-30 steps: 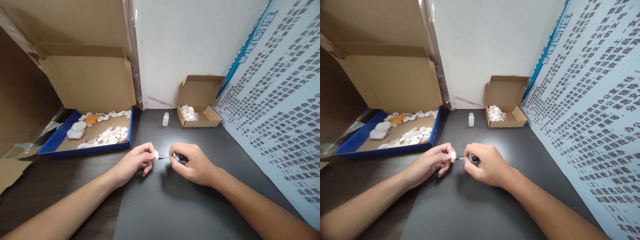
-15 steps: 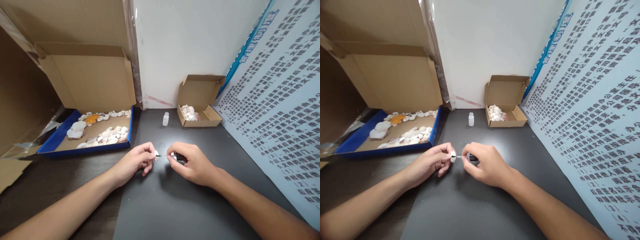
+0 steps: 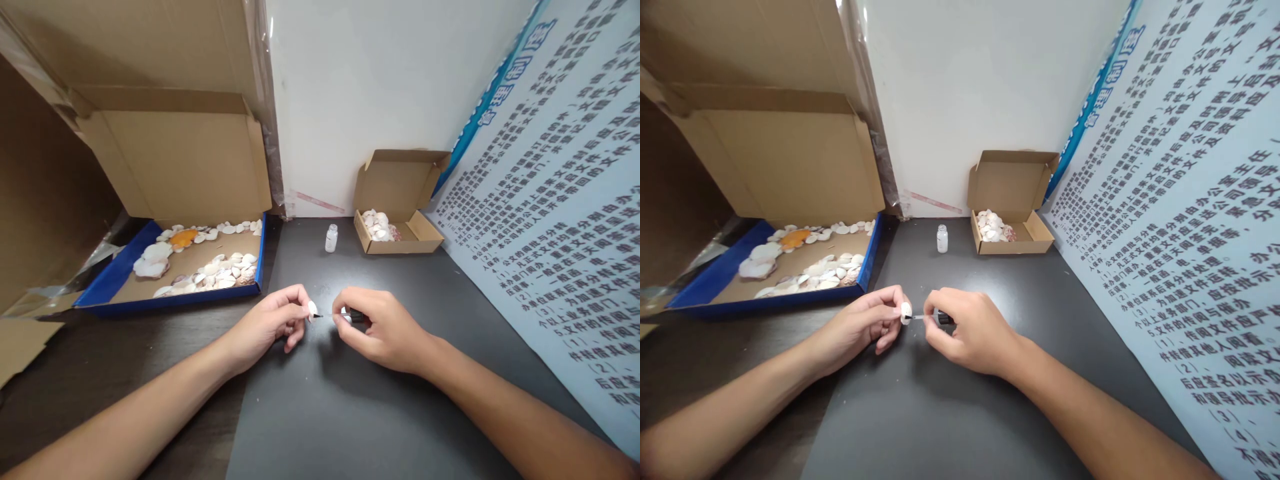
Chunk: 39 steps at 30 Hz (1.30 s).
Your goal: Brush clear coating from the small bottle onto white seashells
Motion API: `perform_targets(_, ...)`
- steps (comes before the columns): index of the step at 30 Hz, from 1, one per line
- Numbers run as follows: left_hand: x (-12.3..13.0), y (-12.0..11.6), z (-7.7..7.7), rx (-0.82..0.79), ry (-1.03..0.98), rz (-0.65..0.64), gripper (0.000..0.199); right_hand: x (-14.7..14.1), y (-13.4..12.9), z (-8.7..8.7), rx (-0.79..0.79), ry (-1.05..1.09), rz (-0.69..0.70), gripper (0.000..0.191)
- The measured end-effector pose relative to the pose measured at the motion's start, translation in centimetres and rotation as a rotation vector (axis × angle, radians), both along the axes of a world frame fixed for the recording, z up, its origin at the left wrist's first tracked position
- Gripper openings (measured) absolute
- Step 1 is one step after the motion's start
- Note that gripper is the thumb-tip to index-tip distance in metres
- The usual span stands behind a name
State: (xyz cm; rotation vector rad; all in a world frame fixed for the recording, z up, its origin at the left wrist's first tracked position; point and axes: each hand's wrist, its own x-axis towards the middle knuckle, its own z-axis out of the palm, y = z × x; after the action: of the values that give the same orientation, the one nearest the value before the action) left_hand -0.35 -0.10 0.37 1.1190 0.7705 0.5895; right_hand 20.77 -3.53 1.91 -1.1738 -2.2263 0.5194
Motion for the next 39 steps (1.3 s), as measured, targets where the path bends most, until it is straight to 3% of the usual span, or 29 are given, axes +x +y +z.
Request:
perform_targets(9, -0.05, -0.10, 0.28, -0.007, 0.000, 0.003, 0.015, 0.01, -0.12, 0.10, 0.003, 0.052, 0.009, 0.010)
perform_targets(15, -0.03, -0.07, 0.29, -0.016, -0.011, 0.016, 0.013, 0.01, 0.04, 0.12, -0.025, -0.002, -0.088, 0.015)
perform_targets(22, -0.09, -0.08, 0.04, 0.020, -0.007, 0.008, 0.013, -0.04, -0.14, 0.10, -0.013, 0.077, 0.011, 0.018)
perform_targets(28, -0.02, -0.26, 0.31, 0.027, -0.003, 0.010, 0.009, 0.03, 0.11, 0.05, -0.003, 0.018, -0.124, 0.018)
perform_targets(34, 0.01, -0.27, 0.33, 0.048, 0.018, 0.003, 0.010, -0.04, -0.02, 0.12, 0.027, 0.077, -0.014, 0.017)
perform_targets(39, -0.06, -0.24, 0.32, 0.058, 0.016, -0.020, 0.009, 0.01, -0.05, 0.15, 0.022, 0.058, -0.099, 0.018)
